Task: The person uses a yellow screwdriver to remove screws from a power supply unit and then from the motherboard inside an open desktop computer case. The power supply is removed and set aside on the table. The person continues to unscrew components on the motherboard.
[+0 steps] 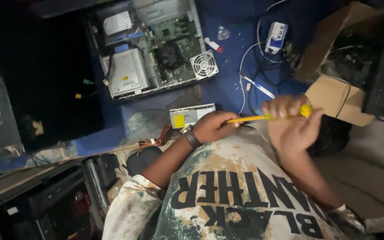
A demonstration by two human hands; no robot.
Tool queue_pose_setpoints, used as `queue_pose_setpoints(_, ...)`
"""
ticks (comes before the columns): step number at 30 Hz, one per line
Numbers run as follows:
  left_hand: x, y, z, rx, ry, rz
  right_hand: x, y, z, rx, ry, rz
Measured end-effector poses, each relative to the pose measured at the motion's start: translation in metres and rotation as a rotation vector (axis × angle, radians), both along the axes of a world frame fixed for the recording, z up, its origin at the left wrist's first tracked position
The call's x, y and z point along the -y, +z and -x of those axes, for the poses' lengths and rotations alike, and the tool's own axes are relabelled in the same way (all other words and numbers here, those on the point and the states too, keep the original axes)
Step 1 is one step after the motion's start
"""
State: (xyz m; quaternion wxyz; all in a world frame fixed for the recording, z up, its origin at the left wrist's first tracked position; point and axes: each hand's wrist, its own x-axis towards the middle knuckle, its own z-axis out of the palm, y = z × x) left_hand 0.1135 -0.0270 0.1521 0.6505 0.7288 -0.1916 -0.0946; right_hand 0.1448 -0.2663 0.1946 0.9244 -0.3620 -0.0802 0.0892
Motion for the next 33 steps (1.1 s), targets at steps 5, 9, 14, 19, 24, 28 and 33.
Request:
queue_pose_setpoints(5, -0.032, -0.029, 0.043, -0.235, 0.403, -0.115, -0.04, -0.049, -0.02, 0.117, 0.111, 0.539)
queue_pose_setpoints(9, -0.065, -0.054, 0.094, -0.45, 0.742, -0.056, -0.064, -0.084, -0.018, 0.368, 0.425, 1.428)
queue_pose_setpoints(14, -0.092, -0.088, 0.153, -0.322, 0.952, 0.089, -0.102, -0.107, -0.009, 1.017, 0.557, 1.798)
queue_pose_setpoints(19, -0.099, -0.115, 0.182, -0.322, 1.023, 0.124, -0.136, -0.116, -0.02, 1.177, 0.511, 1.953)
queue_pose_setpoints(24, -0.106, -0.125, 0.202, -0.341, 0.994, 0.001, -0.136, -0.107, -0.03, 1.035, 0.574, 1.796)
queue_pose_setpoints(28, -0.113, -0.128, 0.213, -0.438, 1.03, -0.044, -0.121, -0.096, -0.021, 1.1, 0.464, 1.706)
queue_pose_setpoints(33, -0.11, -0.135, 0.209, -0.267, 1.067, 0.058, -0.096, -0.065, -0.001, 1.059, 0.385, 1.621)
